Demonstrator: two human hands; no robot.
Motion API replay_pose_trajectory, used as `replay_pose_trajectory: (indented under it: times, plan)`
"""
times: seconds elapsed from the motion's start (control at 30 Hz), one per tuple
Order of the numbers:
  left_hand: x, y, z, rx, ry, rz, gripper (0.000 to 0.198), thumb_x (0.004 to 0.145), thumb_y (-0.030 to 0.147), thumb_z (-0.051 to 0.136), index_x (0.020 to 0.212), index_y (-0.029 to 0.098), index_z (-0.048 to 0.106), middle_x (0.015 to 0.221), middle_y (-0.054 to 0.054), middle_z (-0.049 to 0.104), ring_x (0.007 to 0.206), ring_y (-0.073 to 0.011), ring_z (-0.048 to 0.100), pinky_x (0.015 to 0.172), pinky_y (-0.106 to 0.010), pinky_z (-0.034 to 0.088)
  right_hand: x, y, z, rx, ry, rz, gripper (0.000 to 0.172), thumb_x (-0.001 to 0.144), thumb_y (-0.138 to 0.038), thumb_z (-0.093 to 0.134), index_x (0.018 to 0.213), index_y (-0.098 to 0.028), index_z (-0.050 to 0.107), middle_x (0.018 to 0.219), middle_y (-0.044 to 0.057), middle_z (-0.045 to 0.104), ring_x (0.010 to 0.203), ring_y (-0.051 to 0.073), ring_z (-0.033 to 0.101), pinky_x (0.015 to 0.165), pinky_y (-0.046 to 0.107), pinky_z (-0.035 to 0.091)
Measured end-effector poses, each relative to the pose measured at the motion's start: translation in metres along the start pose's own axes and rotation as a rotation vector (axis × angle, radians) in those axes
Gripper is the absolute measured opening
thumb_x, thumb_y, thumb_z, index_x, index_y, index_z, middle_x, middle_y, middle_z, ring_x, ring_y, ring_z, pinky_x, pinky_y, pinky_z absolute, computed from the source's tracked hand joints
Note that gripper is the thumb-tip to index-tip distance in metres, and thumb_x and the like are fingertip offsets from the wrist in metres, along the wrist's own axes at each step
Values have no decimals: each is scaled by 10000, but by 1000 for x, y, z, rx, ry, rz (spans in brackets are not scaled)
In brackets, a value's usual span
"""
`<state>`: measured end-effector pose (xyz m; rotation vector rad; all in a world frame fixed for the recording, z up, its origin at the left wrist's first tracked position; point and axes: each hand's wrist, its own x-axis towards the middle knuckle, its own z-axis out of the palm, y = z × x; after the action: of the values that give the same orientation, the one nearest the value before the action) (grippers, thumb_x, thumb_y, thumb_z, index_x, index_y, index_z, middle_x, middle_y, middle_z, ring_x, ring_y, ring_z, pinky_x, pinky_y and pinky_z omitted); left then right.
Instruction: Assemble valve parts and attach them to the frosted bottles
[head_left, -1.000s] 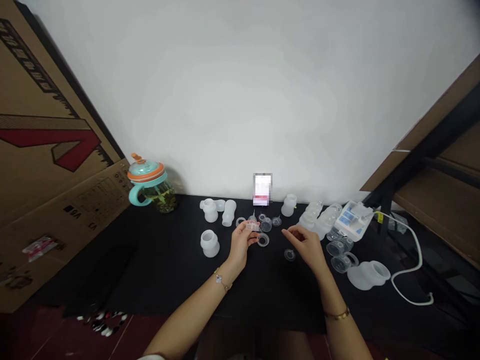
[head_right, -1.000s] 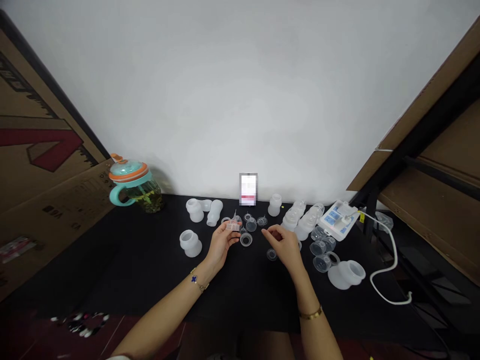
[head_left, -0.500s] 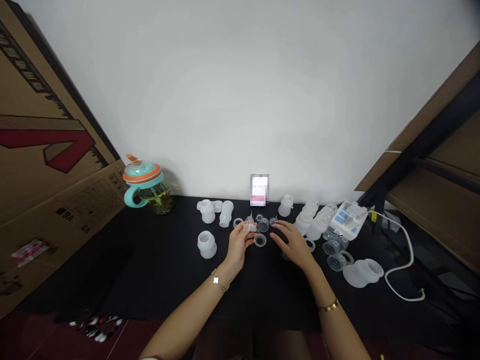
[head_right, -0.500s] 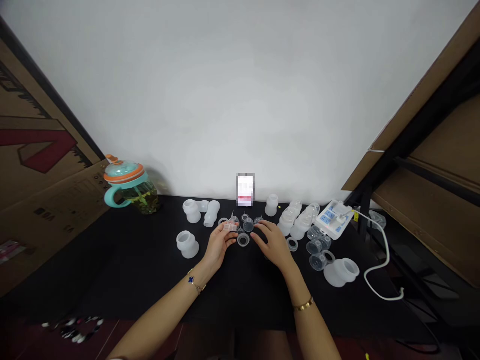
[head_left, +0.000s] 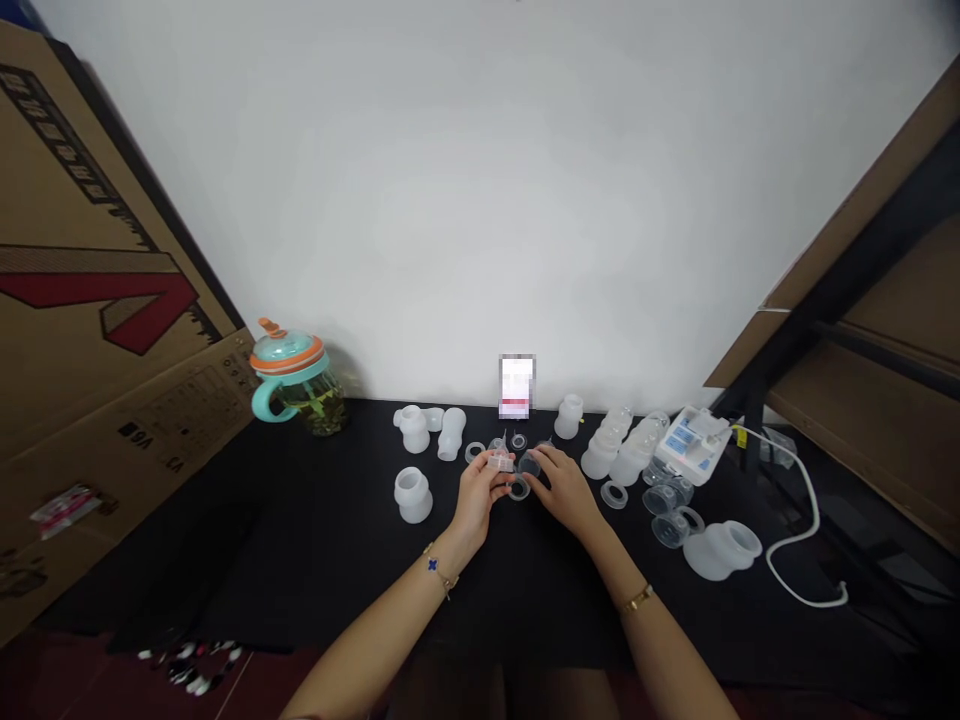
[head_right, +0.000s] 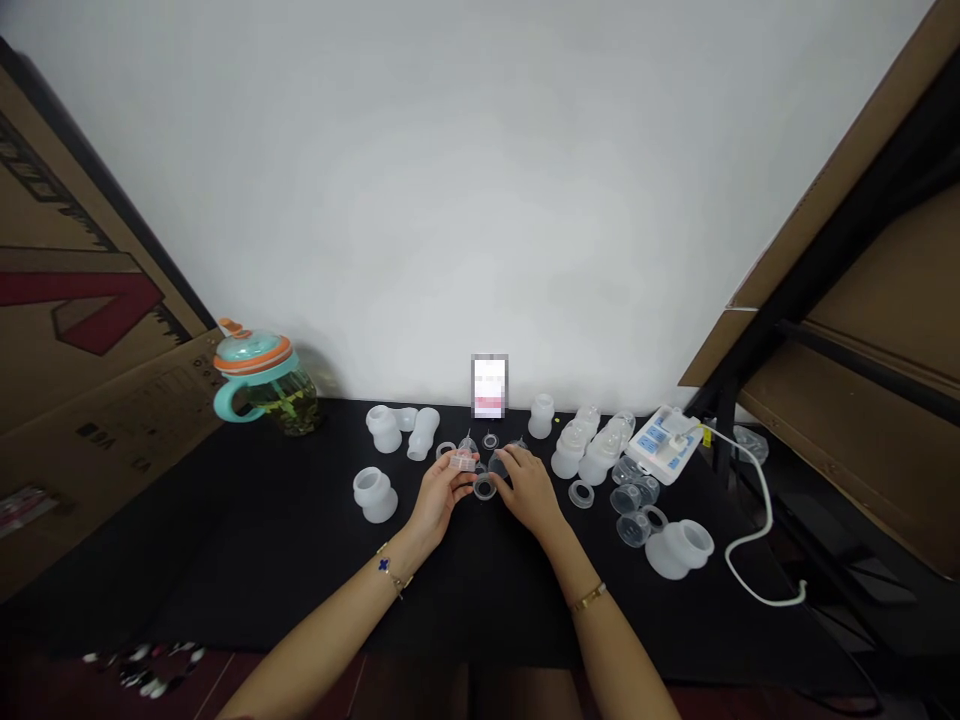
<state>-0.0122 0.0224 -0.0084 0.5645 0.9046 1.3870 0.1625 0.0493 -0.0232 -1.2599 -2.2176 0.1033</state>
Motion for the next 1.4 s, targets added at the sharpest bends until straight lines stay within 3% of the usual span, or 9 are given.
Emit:
replay_pose_trajectory:
  times: [0.43, 0.67, 0.83, 1.1, 1.23, 1.33, 1.4]
  plan:
    - [-5, -1, 4, 34, -18, 10, 333, 690, 328, 834, 956, 145, 756, 986, -103, 772, 668, -120, 688, 558, -188, 546, -7, 1, 4, 98, 4, 58, 315, 906, -203, 585, 1217, -228, 630, 1194, 123, 705, 1114, 323, 649, 923, 489, 523]
    - [-9, 2, 6, 118, -14, 103, 326, 691, 347, 820, 937, 140, 768, 894, -73, 749, 770, -160, 687, 614, -214, 557, -10, -6, -5, 292, 183, 110, 271, 984, -360, 525, 1182, -228, 653, 1190, 123, 703, 1151, 302, 630, 1003, 492, 487]
    - [-11, 1, 7, 271, -107, 214, 247, 710, 266, 767, 924, 143, 747, 856, -58, 753, 699, -150, 671, 626, -232, 554, -16, -17, -11, 503, 160, 129, 280, 966, -400, 568, 1189, -262, 666, 1188, 90, 714, 1127, 284, 648, 994, 465, 495]
    - [-17, 0, 6, 749, -139, 573, 264, 847, 155, 590, 1095, 196, 673, 1115, -72, 716, 903, -183, 692, 649, -243, 556, -17, -28, -14, 705, 195, 165, 203, 924, -372, 638, 1062, -253, 728, 1094, 68, 749, 1032, 267, 679, 938, 415, 512]
    - [-20, 1, 4, 1070, -184, 934, 384, 903, 67, 466, 1215, 215, 635, 1211, -79, 699, 1112, -209, 654, 881, -342, 572, -17, -30, -18, 704, 290, 205, 194, 907, -381, 655, 1016, -239, 728, 1001, 57, 747, 921, 249, 673, 857, 384, 524]
    - [-27, 5, 5, 1334, -116, 1209, 431, 921, 52, 458, 1289, 217, 611, 1263, -94, 689, 1189, -232, 622, 1030, -416, 489, -18, -31, -21, 682, 336, 231, 190, 917, -383, 639, 998, -230, 716, 993, 61, 739, 891, 240, 660, 833, 376, 519]
    - [-35, 11, 8, 1493, 35, 1260, 418, 929, 92, 505, 1316, 219, 601, 1319, -114, 665, 1225, -280, 601, 1100, -520, 392, -18, -31, -22, 664, 358, 246, 194, 922, -385, 630, 995, -224, 710, 1007, 68, 737, 886, 238, 654, 826, 375, 517]
